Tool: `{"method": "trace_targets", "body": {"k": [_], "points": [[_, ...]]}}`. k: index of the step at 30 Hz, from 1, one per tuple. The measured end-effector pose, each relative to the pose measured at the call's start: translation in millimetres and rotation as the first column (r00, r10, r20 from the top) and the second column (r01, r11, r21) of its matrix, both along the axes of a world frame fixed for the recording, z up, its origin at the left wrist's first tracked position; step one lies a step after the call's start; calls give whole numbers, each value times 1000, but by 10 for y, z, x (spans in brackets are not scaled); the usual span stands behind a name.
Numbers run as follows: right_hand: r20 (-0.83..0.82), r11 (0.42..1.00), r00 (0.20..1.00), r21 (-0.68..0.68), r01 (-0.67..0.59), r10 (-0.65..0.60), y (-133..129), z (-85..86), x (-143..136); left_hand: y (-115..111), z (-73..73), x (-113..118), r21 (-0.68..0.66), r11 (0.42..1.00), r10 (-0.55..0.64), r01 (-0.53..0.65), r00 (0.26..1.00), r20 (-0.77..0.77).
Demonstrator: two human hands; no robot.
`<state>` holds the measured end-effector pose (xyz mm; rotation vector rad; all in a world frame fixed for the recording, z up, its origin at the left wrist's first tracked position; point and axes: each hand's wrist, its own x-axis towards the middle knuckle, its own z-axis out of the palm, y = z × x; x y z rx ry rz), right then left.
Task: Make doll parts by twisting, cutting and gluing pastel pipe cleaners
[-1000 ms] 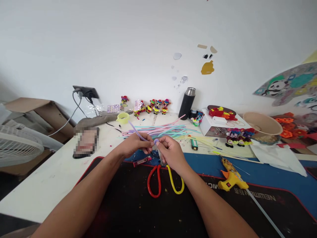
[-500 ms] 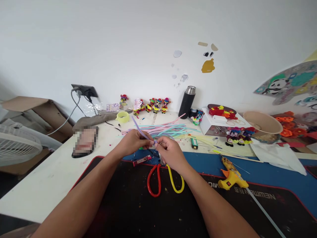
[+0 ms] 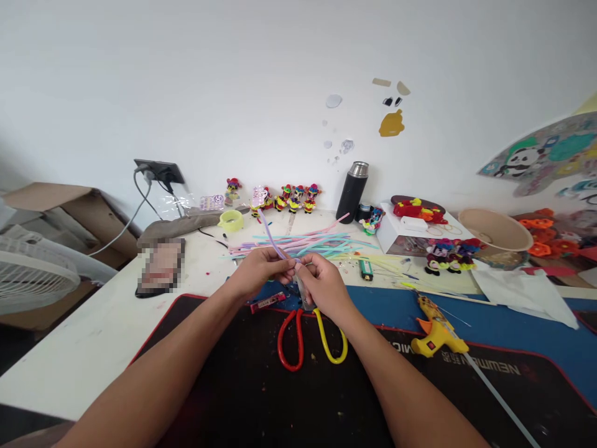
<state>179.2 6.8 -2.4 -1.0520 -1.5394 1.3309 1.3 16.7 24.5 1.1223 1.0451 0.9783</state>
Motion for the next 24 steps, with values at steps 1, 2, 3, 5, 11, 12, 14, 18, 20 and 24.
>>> {"method": "trace_targets", "body": {"k": [1,2,3,5,11,12,14,18,20,24], "points": [[-18,1000,1000,-8,6,-6,5,1,0,-2,-31,32,-22,999,30,-29,998,54],[-34,1000,999,-13,11,-11,9,2,-2,-6,-58,61,-44,998,56,-52,994,96],[-47,1000,999,-17,14,-15,11,3,-5,-11,-78,85,-63,996,73,-66,989,127],[-63,1000,998,-20,24,-25,10,6,-11,-22,-102,117,-96,993,89,-73,982,168],[-78,998,995,-24,60,-62,9,3,-11,-29,-89,104,-72,996,59,-50,989,134],[-87,998,994,-27,60,-63,11,5,-7,-25,-84,88,-60,998,38,-32,993,111],[-105,998,992,-35,59,-62,17,17,-1,-18,-78,54,-43,999,-2,5,998,70],[-121,996,990,-64,66,-74,18,52,1,-20,-69,12,-16,998,-59,59,998,4],[-123,995,989,-74,73,-82,14,63,-3,-28,-56,11,-9,997,-77,77,997,-26],[-119,995,989,-65,76,-83,4,62,-14,-39,-11,16,8,996,-89,89,993,-72]]}}
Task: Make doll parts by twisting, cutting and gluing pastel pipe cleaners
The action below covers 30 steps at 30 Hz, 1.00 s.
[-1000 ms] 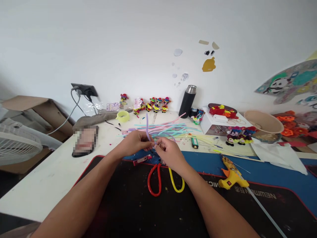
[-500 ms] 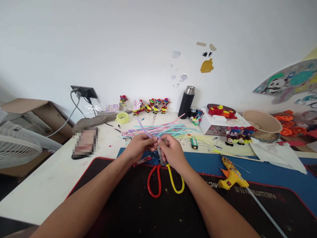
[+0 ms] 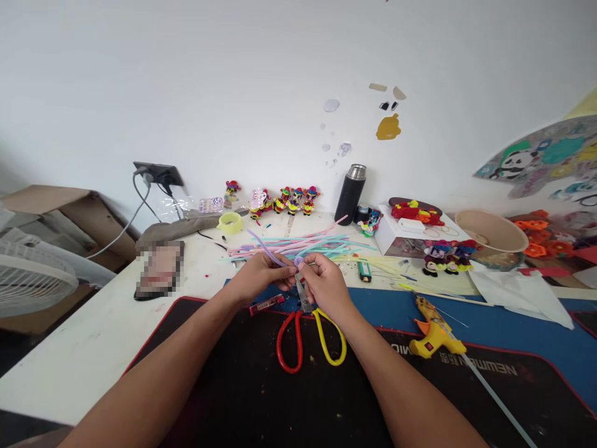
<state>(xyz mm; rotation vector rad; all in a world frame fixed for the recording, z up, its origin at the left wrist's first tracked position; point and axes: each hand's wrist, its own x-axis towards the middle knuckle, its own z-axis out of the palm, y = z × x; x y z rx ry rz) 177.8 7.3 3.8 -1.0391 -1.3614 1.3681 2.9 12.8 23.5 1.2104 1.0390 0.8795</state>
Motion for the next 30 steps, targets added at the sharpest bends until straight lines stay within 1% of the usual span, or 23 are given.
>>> {"method": "trace_targets", "body": {"k": [3,9,12,16,19,23,26,28,30], "points": [[4,1000,1000,1,-9,9,-2,-13,-5,3,32,-17,2,1000,-30,30,999,-38],[20,999,999,21,-48,48,5,-50,0,14,122,-76,29,999,-29,32,995,-100],[32,997,997,20,-72,72,8,-68,3,20,154,-94,66,998,8,3,987,-159],[95,994,991,30,-103,100,8,-85,13,34,130,-119,140,990,50,-15,968,-248],[151,990,981,48,-132,124,11,-89,27,37,126,-141,172,985,42,9,955,-295],[215,987,967,56,-152,137,12,-82,39,19,191,-163,191,979,5,65,939,-344],[237,987,963,59,-148,130,2,-69,33,12,216,-162,172,982,-20,79,948,-318],[200,990,972,47,-136,124,-5,-60,23,18,189,-145,130,990,-26,60,968,-248],[142,993,984,37,-116,109,-6,-55,14,26,129,-115,80,997,-8,20,990,-144]]}}
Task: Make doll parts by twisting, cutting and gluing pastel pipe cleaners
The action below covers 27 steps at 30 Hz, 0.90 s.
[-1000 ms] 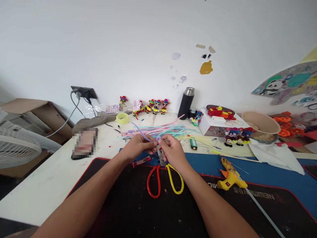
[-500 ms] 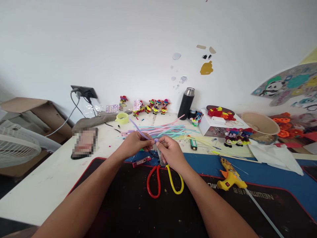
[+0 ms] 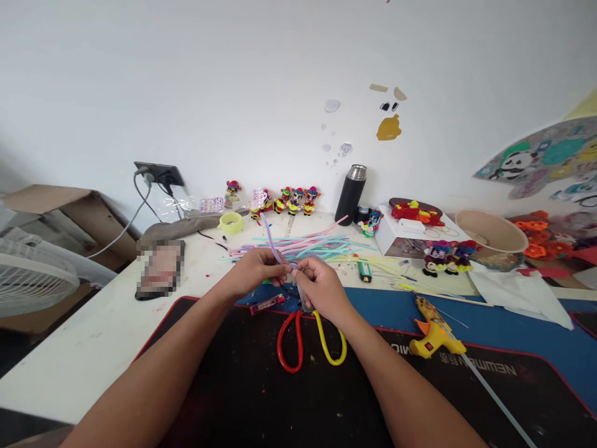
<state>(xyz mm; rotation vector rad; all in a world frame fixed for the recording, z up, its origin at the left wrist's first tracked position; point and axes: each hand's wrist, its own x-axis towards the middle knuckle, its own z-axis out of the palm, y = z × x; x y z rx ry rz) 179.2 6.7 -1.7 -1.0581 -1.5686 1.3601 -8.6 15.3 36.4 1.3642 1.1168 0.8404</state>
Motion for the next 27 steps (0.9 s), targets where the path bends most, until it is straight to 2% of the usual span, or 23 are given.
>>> {"method": "trace_targets", "body": {"k": [5,7,12,16,27], "points": [[-79,999,996,-15,51,-52,24,-10,-4,-8,-136,94,-127,989,97,-71,971,218],[-92,998,994,-21,61,-63,30,-17,-4,-16,-139,111,-135,988,102,-74,971,217],[-89,996,993,-45,77,-81,21,-20,-17,-13,-81,79,-95,995,40,-31,994,103],[-102,995,991,-50,82,-86,17,-12,-23,-14,-82,59,-134,991,10,4,994,110],[-146,994,986,-95,61,-75,23,2,-11,-54,-170,194,-101,988,135,-115,965,227]]}}
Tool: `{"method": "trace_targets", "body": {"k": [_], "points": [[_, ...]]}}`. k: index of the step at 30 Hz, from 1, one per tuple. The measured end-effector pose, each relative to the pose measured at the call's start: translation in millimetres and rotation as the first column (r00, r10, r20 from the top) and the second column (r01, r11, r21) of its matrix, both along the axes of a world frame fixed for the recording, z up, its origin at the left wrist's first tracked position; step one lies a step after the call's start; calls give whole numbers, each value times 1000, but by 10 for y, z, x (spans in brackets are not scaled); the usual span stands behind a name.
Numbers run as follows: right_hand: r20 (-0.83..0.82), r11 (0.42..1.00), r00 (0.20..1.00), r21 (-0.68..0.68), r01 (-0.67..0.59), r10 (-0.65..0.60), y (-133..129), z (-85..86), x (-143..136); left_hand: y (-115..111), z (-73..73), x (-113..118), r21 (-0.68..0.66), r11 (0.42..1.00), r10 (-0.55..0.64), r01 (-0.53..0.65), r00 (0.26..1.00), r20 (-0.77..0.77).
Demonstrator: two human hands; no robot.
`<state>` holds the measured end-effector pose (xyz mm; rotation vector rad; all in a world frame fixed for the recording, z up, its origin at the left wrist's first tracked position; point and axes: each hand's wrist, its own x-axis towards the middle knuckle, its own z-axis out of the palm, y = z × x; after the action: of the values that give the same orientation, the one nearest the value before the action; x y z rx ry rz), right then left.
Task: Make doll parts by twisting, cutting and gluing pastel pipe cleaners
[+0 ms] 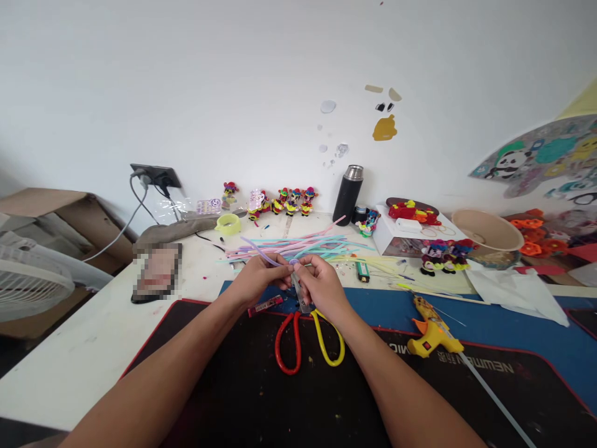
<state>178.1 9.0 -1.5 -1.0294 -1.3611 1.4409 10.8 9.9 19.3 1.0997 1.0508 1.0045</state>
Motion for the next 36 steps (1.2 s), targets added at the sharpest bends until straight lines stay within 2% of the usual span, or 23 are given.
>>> {"method": "trace_targets", "body": {"k": [4,11,17,21,25,30,36], "points": [[32,999,999,38,3,-4,5,-19,5,5,-9,-18,-23,999,-26,25,1000,-8],[82,999,996,32,-31,29,-12,10,-2,54,113,-199,-41,981,-196,192,965,-173],[107,997,992,20,-70,67,-32,31,-14,67,232,-232,8,984,-168,179,933,-319],[188,995,979,45,-87,77,-34,21,8,74,238,-232,82,981,-128,175,906,-404],[223,993,969,40,-114,103,-40,12,13,79,222,-267,95,978,-127,187,890,-438],[181,993,979,45,-106,97,-41,13,0,73,195,-267,92,975,-154,202,915,-373],[68,997,996,56,-61,57,-20,16,-3,57,63,-108,63,998,-20,27,995,-97]]}}
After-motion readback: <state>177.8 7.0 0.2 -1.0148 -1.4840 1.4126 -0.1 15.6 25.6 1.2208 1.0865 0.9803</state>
